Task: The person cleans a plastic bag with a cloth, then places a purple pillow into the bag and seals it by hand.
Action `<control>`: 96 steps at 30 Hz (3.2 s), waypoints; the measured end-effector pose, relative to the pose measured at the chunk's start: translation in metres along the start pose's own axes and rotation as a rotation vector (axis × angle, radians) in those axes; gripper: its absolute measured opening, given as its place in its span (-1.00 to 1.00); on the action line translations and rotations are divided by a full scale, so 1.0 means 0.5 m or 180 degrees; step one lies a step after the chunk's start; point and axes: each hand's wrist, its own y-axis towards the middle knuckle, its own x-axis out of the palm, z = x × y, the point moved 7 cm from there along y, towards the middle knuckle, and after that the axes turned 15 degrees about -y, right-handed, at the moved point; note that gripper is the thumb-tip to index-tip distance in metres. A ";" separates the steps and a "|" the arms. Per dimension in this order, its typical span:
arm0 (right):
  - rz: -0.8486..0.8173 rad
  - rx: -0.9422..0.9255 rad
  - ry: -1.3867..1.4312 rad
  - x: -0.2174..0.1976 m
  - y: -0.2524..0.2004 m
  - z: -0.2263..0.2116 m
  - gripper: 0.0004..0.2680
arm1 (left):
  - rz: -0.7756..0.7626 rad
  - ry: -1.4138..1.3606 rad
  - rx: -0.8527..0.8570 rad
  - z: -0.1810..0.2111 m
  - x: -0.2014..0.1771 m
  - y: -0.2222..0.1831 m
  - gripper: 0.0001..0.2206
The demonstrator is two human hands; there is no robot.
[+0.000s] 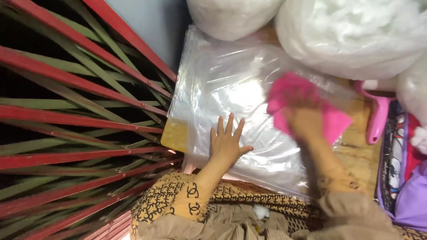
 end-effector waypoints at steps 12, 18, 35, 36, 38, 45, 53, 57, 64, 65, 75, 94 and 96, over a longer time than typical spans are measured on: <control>-0.0116 -0.0842 -0.0571 0.017 0.172 -0.166 -0.60 | -0.0186 -0.0044 -0.0132 -0.001 0.009 0.008 -0.19; 0.0589 -0.0284 0.0622 -0.029 0.207 -0.081 -0.66 | -0.0177 -0.0005 -0.0170 -0.002 0.003 0.007 -0.17; 0.1193 0.0830 0.0434 0.054 -0.280 0.046 -0.77 | 0.0608 -0.0033 0.0681 0.042 0.016 0.011 -0.37; 0.1008 0.0601 0.0267 0.057 -0.290 0.017 -0.72 | 0.0548 0.0210 0.1035 0.046 0.040 0.023 -0.42; 0.0733 0.0286 0.0024 0.028 -0.291 -0.063 -0.62 | 0.0547 0.0255 0.1042 0.027 0.066 0.041 -0.42; 0.0561 0.1618 0.0677 0.024 -0.330 0.182 -0.65 | 0.0655 0.0160 0.0814 0.042 0.066 0.027 -0.43; 0.0588 -0.0025 0.0390 0.172 -0.307 -0.039 -0.66 | 0.0742 0.0148 0.0705 0.052 0.061 0.028 -0.43; 0.0370 0.0189 0.0348 0.229 -0.330 0.088 -0.64 | 0.0738 0.0132 0.0688 0.045 0.064 0.024 -0.43; 0.0711 0.0582 0.0461 0.070 -0.258 0.024 -0.67 | 0.0921 -0.0129 0.0032 0.178 0.028 -0.011 -0.49; 0.0762 0.0697 0.0521 0.045 -0.241 0.004 -0.68 | 0.0978 -0.0515 -0.0020 0.176 0.061 0.011 -0.46; 0.1311 0.1588 0.0844 -0.117 -0.275 0.186 -0.70 | 0.0943 -0.0517 0.0416 0.188 0.088 0.010 -0.33; 0.1556 0.1131 0.0213 -0.027 -0.177 0.084 -0.77 | 0.0287 0.1074 0.2004 0.053 0.026 0.087 -0.23; 0.0361 0.0159 0.0232 0.034 -0.121 0.030 -0.56 | 0.0246 0.1328 0.1959 0.033 -0.011 0.096 -0.24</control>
